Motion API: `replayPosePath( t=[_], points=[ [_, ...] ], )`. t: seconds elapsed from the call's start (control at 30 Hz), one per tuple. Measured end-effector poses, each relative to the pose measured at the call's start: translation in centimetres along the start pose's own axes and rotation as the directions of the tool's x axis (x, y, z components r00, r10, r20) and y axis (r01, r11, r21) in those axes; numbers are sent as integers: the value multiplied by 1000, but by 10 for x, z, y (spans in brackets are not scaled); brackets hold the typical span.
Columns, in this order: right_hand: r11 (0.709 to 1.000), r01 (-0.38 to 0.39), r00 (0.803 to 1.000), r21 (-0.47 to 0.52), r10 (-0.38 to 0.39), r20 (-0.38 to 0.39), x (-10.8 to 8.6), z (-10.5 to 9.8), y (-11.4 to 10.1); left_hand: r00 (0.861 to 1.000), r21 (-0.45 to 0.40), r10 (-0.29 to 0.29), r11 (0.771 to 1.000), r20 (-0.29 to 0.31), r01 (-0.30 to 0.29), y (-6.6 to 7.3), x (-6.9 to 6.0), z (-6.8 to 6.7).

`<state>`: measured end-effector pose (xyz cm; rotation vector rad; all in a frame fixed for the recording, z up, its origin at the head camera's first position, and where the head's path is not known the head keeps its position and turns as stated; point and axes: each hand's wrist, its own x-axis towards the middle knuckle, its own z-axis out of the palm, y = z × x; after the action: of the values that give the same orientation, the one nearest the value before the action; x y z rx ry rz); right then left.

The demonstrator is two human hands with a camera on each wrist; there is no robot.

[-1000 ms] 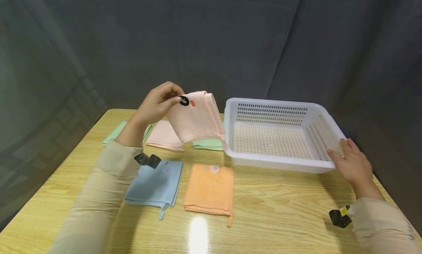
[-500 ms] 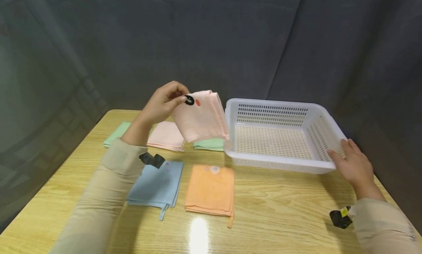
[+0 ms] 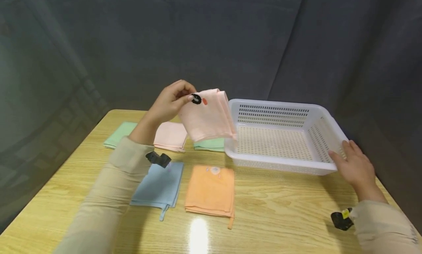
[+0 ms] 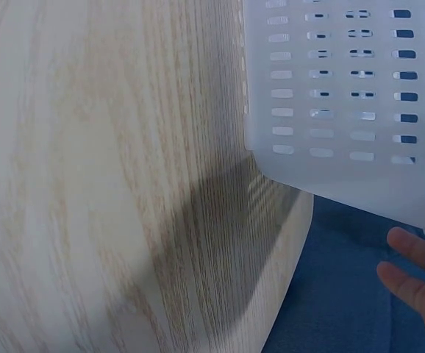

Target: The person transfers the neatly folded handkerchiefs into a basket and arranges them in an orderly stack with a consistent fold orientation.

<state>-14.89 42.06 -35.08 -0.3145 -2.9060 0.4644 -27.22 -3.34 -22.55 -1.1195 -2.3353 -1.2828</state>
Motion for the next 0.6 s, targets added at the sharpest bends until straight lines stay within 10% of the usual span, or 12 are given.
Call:
replayPosePath(
  t=[0.37, 0.6],
  points=[
    [998, -26, 998, -59, 23, -54, 46, 55, 95, 1000, -17, -10, 1000, 15, 10, 4, 6, 9],
    [999, -42, 999, 7, 42, -20, 19, 24, 43, 1000, -34, 4, 999, 10, -3, 9, 7, 10]
  ],
)
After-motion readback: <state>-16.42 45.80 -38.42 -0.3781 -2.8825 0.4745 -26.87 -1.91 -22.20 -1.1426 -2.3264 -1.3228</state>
